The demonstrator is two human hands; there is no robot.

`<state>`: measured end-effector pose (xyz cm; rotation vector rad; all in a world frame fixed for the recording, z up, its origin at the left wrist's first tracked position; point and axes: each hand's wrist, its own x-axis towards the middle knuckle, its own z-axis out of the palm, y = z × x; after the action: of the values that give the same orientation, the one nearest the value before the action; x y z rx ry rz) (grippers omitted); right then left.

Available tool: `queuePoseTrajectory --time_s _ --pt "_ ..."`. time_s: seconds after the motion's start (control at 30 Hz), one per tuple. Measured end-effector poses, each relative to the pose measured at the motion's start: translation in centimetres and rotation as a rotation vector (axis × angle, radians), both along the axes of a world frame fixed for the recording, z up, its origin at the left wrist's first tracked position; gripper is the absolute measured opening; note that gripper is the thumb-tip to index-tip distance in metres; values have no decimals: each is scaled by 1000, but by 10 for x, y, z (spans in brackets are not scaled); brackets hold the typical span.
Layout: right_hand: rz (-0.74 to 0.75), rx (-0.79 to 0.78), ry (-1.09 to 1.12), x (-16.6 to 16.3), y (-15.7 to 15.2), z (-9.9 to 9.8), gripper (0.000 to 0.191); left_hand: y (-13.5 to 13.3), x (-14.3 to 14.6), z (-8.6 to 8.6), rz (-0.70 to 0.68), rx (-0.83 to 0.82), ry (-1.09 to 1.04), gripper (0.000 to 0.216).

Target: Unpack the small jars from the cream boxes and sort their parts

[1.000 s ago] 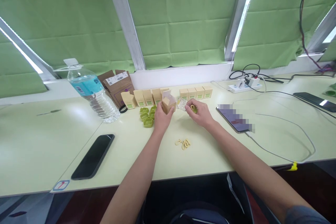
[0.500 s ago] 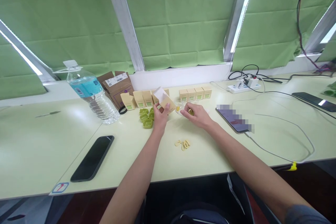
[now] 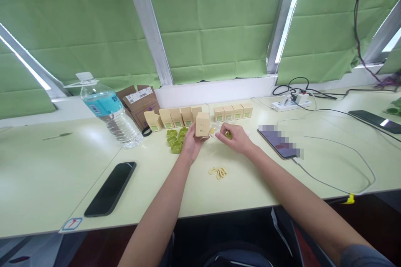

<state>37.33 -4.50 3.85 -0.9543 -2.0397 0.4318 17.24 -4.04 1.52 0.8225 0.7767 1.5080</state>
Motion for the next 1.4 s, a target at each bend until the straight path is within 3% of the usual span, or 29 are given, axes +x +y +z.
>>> queuePoseTrajectory --time_s 0.37,0.6,0.93,1.07,1.23,1.4 --pt "30 2 -42 0 0 1 35 -10 3 10 -117 -105 83 60" --pt "26 13 -42 1 1 1 36 -12 2 10 -122 -33 281 46" --pt "7 8 28 3 2 2 37 -9 3 6 -84 -46 353 62" --pt "-7 7 58 4 2 3 37 -6 2 7 18 -8 295 56" --pt "14 19 34 5 2 3 36 6 -5 25 178 101 234 48" --pt "45 2 -16 3 1 4 36 26 -15 59 308 181 449 52"
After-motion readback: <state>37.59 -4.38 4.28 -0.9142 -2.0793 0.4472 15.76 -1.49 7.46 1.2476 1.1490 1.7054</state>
